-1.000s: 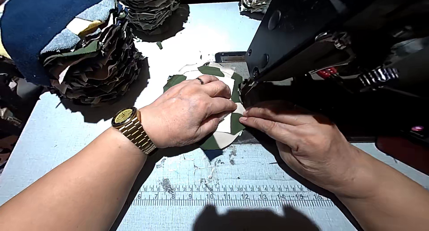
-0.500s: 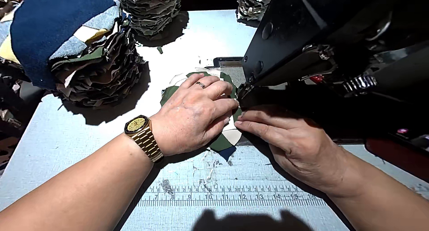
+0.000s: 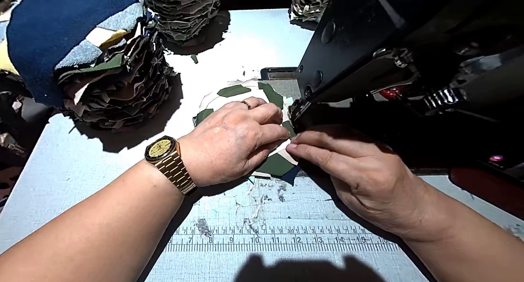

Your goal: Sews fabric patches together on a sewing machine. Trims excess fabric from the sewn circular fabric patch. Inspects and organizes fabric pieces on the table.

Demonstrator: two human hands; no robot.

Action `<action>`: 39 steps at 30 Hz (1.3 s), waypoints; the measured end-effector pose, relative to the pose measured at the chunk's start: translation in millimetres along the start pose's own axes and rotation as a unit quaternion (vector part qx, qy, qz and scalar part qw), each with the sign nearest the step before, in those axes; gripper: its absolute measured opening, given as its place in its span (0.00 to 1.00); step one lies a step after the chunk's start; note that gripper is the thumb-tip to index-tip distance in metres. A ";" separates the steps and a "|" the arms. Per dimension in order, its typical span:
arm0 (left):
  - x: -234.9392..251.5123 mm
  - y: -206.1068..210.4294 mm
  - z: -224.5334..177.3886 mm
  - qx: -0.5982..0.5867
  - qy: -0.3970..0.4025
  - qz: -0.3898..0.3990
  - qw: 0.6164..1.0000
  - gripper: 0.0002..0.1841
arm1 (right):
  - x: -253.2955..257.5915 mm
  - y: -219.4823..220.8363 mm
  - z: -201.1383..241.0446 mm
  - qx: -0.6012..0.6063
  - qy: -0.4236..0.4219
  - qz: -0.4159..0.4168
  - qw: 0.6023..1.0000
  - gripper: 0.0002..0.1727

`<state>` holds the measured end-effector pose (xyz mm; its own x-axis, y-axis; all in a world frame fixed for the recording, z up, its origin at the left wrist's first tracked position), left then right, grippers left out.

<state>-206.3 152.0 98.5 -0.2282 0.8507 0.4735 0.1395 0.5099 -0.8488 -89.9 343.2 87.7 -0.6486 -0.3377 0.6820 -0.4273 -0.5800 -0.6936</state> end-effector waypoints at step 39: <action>-2.2 5.1 -5.8 0.048 -0.035 -0.027 0.998 0.23 | 0.5 -2.4 0.0 -0.016 -0.009 -0.001 1.000 0.20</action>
<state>-199.5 153.4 94.5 -0.3005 0.8098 0.5039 0.0335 0.5370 -0.8429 -89.2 344.3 89.7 -0.6369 -0.3492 0.6873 -0.4492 -0.5565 -0.6990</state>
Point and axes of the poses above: each hand's wrist, its own x-axis towards the middle knuckle, its own y-axis out of the palm, z = x × y, the point moved 3 cm from there along x, towards the middle knuckle, and after that the axes turned 12 degrees about -z, right-handed, at the moved point
